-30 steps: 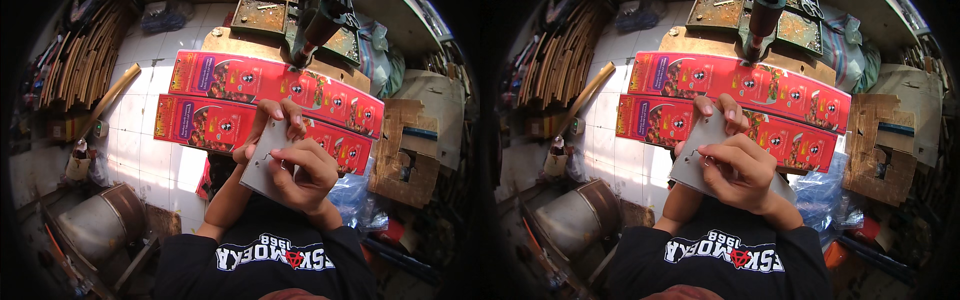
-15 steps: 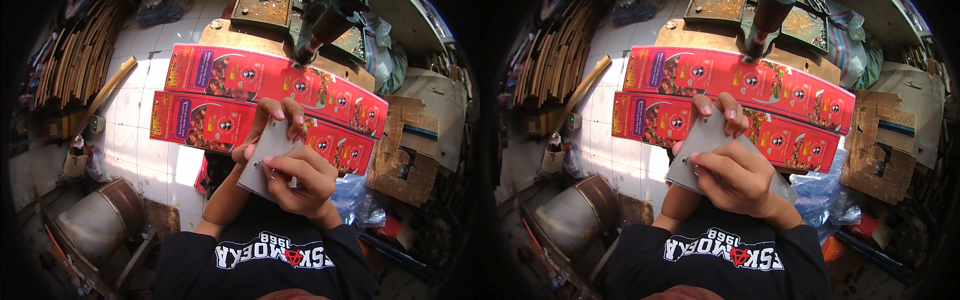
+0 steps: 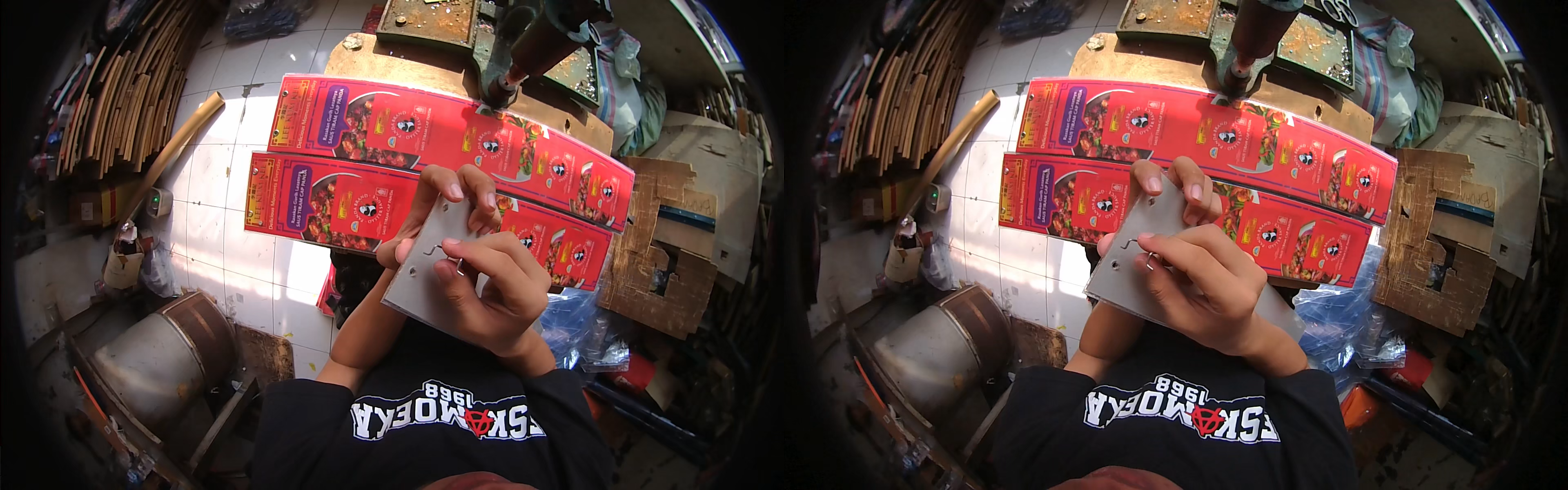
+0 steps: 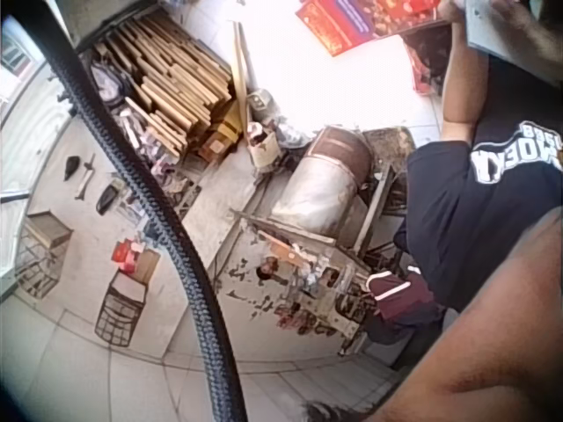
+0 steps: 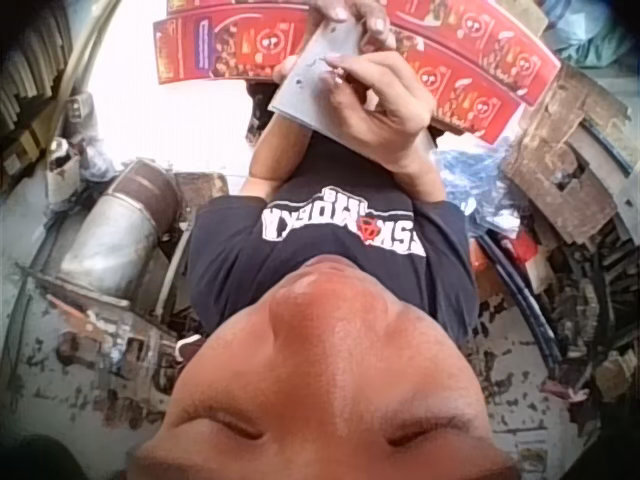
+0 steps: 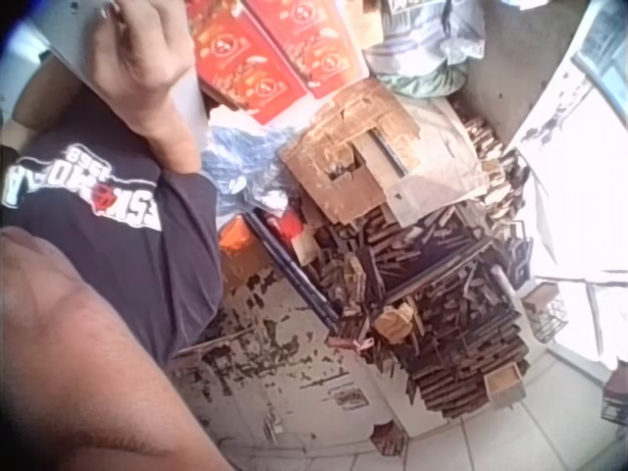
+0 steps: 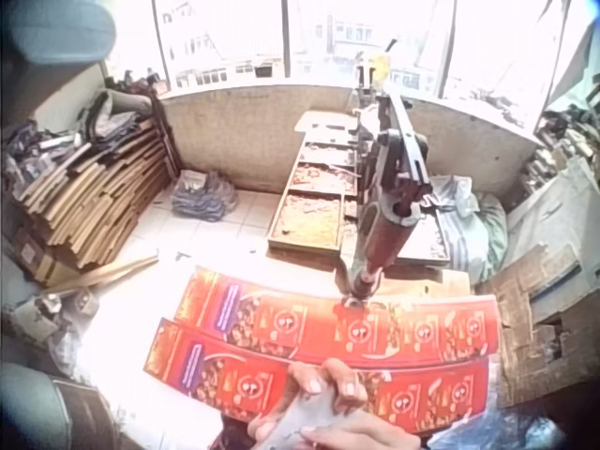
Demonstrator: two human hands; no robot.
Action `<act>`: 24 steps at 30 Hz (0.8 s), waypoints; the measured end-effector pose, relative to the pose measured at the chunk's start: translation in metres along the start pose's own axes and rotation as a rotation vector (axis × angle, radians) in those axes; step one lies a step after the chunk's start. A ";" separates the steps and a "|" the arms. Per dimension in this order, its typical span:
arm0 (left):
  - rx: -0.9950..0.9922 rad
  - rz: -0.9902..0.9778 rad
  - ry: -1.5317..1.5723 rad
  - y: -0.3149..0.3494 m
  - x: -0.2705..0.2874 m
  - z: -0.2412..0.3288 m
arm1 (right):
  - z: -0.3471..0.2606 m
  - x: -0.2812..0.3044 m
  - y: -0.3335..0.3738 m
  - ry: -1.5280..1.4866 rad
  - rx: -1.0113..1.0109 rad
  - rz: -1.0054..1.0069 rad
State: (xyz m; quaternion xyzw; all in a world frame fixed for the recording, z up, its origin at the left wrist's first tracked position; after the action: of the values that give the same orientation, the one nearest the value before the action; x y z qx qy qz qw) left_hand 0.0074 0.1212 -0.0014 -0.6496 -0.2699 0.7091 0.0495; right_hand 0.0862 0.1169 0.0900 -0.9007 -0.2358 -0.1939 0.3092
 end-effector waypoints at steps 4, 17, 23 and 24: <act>0.011 0.053 -0.008 0.001 -0.005 0.003 | -0.001 -0.002 -0.005 0.024 -0.011 -0.002; -0.026 0.005 -0.059 0.001 0.002 0.004 | 0.000 -0.010 -0.006 -0.049 -0.020 -0.055; -0.022 -0.018 -0.083 0.001 -0.010 0.012 | 0.018 0.009 -0.004 -0.200 -0.095 -0.062; -0.006 -0.024 -0.081 0.001 -0.009 0.014 | 0.021 0.014 -0.004 -0.228 -0.134 -0.053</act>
State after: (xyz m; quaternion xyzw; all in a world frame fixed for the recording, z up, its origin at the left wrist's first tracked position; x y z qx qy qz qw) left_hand -0.0046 0.1121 0.0065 -0.6172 -0.2817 0.7332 0.0452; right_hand 0.0999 0.1381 0.0833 -0.9290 -0.2794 -0.1138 0.2142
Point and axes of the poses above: each hand's wrist, its own y-axis away from the middle knuckle, its own x-axis out of the back of the hand, z = x × y, the point moved 7 cm from there along -y, towards the middle knuckle, and after that the axes turned 13 degrees about y, right-handed, at the moved point
